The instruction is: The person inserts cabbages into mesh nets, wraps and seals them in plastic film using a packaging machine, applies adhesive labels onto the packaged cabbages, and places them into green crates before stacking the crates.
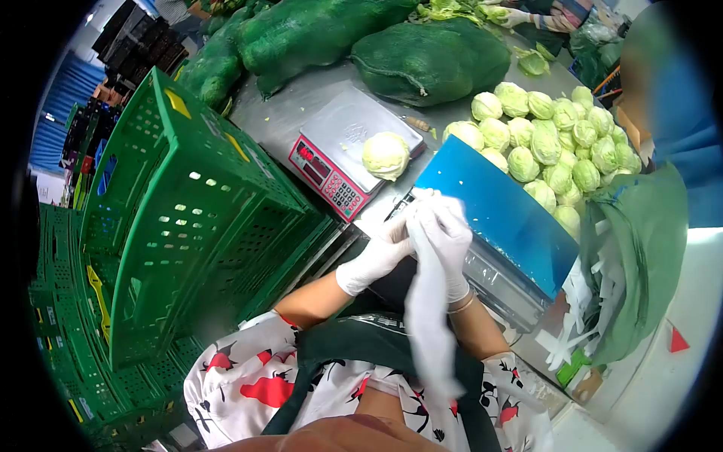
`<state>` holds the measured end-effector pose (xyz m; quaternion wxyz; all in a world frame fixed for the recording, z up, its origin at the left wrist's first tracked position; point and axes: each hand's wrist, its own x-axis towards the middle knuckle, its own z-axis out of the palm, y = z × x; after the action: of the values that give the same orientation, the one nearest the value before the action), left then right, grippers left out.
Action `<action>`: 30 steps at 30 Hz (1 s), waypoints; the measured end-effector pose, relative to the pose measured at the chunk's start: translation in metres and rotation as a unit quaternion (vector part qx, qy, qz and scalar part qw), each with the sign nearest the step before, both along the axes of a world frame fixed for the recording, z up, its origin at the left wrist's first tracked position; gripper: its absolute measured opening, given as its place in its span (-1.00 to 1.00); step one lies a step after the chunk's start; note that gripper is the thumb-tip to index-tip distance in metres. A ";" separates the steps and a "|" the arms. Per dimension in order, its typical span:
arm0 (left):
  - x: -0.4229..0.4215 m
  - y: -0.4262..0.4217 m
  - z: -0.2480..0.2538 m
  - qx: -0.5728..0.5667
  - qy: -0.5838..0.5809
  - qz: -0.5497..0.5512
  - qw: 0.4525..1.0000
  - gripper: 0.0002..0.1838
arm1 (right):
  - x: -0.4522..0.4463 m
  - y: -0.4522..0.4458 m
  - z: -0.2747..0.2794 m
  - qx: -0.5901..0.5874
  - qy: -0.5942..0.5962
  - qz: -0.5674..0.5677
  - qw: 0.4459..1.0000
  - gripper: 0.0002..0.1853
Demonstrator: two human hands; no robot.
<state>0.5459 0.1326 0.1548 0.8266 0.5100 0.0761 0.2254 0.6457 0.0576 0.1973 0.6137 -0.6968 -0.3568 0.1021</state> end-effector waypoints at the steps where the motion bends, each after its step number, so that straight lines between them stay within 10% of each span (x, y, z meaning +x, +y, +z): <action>1: -0.003 -0.003 0.009 -0.119 -0.005 0.011 0.993 -0.33 | 0.001 0.004 0.001 0.018 -0.117 -0.020 0.993 -0.76; 3: -0.009 0.002 0.010 -0.092 0.037 0.037 0.994 -0.59 | 0.004 0.007 0.013 -0.032 -0.230 -0.063 0.971 -0.74; 7: -0.012 0.016 -0.005 -0.094 -0.064 0.032 0.993 -0.76 | 0.010 0.009 0.018 -0.008 0.263 -0.024 0.965 -0.72; 12: -0.006 0.017 0.013 -0.154 -0.026 -0.019 0.988 -0.28 | 0.000 0.017 -0.012 -0.016 -0.054 0.075 0.996 -0.72; 16: -0.012 0.020 0.010 -0.104 0.061 0.058 0.991 -0.66 | 0.016 0.013 -0.018 -0.068 -0.142 0.045 0.987 -0.70; 18: -0.019 0.029 0.006 -0.146 0.024 0.030 0.989 -0.75 | 0.028 0.001 0.000 -0.062 0.148 0.111 0.981 -0.57; 20: -0.029 0.042 0.023 -0.209 -0.041 -0.009 0.977 -0.71 | 0.018 0.004 0.025 0.094 0.505 0.214 0.831 -0.52; 22: -0.035 0.052 0.023 -0.284 -0.075 -0.002 0.956 -0.65 | 0.018 0.003 0.029 -0.010 0.677 0.214 0.705 -0.51; 23: -0.042 0.058 0.017 -0.277 -0.053 -0.043 0.958 -0.65 | 0.018 0.002 0.002 -0.144 0.419 0.318 0.838 -0.56; 25: -0.052 0.064 0.018 -0.242 -0.027 -0.124 0.962 -0.67 | 0.060 -0.006 0.002 -0.217 0.445 0.518 0.698 -0.61; 27: -0.057 0.064 0.024 0.059 0.175 -0.231 0.955 -0.66 | 0.070 0.010 0.015 -0.061 0.343 0.558 0.753 -0.64; 28: -0.056 0.059 0.018 0.059 0.163 -0.282 0.944 -0.66 | 0.063 0.020 0.005 0.125 0.401 0.551 0.721 -0.63; 30: -0.064 0.066 0.011 0.016 0.191 -0.238 0.952 -0.69 | 0.057 0.018 0.012 0.094 0.495 0.351 0.790 -0.67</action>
<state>0.4818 0.1981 0.1656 0.8180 0.5601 0.1051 -0.0782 0.7028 0.0755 0.2091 0.6906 -0.3169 -0.2324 0.6072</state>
